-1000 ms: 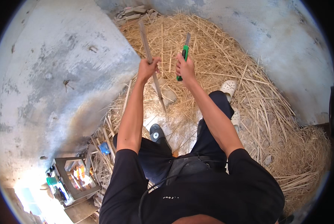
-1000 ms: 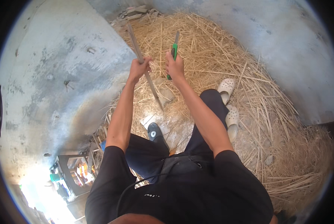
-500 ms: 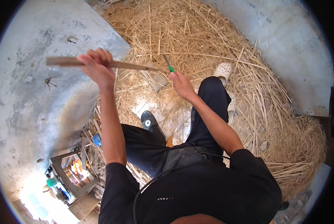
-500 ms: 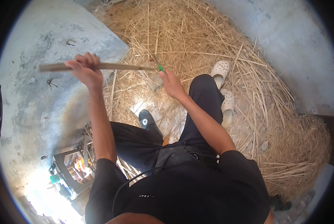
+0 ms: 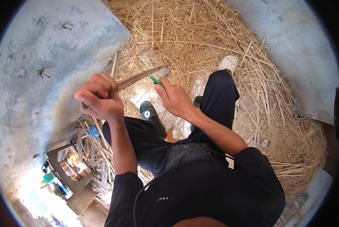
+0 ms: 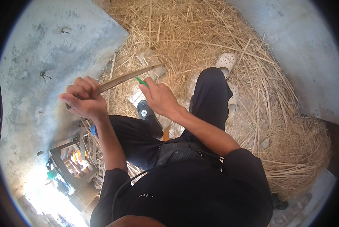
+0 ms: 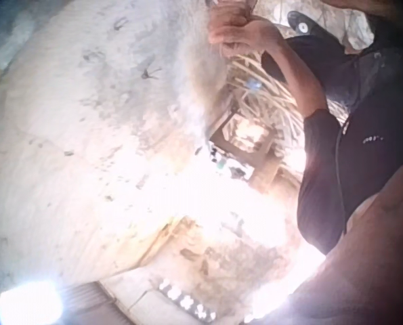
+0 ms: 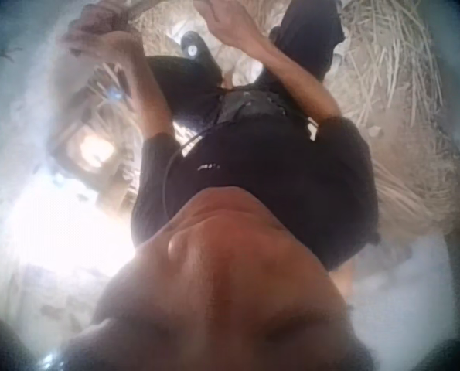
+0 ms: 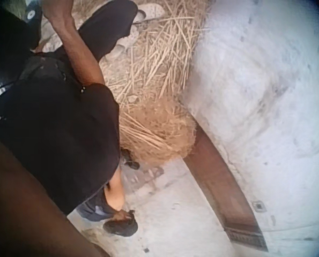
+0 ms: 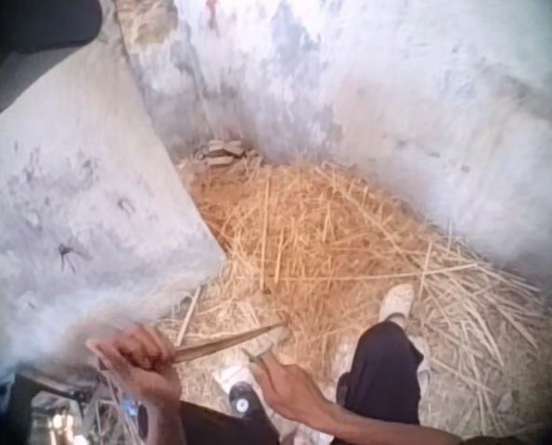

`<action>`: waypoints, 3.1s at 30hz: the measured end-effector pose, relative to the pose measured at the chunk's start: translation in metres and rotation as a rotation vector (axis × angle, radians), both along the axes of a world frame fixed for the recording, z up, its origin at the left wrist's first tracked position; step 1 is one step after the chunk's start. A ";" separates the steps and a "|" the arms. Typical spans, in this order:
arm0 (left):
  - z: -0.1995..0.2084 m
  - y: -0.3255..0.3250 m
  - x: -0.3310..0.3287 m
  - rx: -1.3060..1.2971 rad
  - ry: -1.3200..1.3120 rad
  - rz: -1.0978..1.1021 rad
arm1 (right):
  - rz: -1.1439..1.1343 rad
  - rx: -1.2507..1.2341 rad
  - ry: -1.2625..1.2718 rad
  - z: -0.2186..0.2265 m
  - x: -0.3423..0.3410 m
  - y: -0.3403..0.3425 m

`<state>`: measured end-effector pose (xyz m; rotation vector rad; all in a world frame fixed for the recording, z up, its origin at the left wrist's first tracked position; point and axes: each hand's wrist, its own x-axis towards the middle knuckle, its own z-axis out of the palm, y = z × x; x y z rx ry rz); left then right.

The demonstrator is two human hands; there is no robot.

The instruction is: The person strips bark or outer layers from a wooden stick using a small knife.

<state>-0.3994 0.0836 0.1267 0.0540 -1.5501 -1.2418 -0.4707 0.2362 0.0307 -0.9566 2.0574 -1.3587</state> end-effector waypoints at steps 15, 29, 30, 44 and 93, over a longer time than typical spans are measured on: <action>0.034 -0.014 0.034 0.010 -0.004 -0.333 | -0.137 0.220 -0.103 -0.041 -0.042 0.024; 0.010 -0.006 0.074 0.213 0.083 -0.210 | 0.035 0.404 0.066 -0.159 0.001 -0.032; 0.009 -0.006 0.074 0.231 0.095 -0.151 | 0.023 0.387 0.087 -0.167 0.002 -0.034; 0.033 0.039 0.049 0.233 -0.018 0.326 | -0.085 0.184 -0.281 -0.195 -0.011 -0.043; 0.001 0.035 0.077 0.031 0.026 -0.309 | -0.081 0.338 0.172 -0.167 -0.001 -0.006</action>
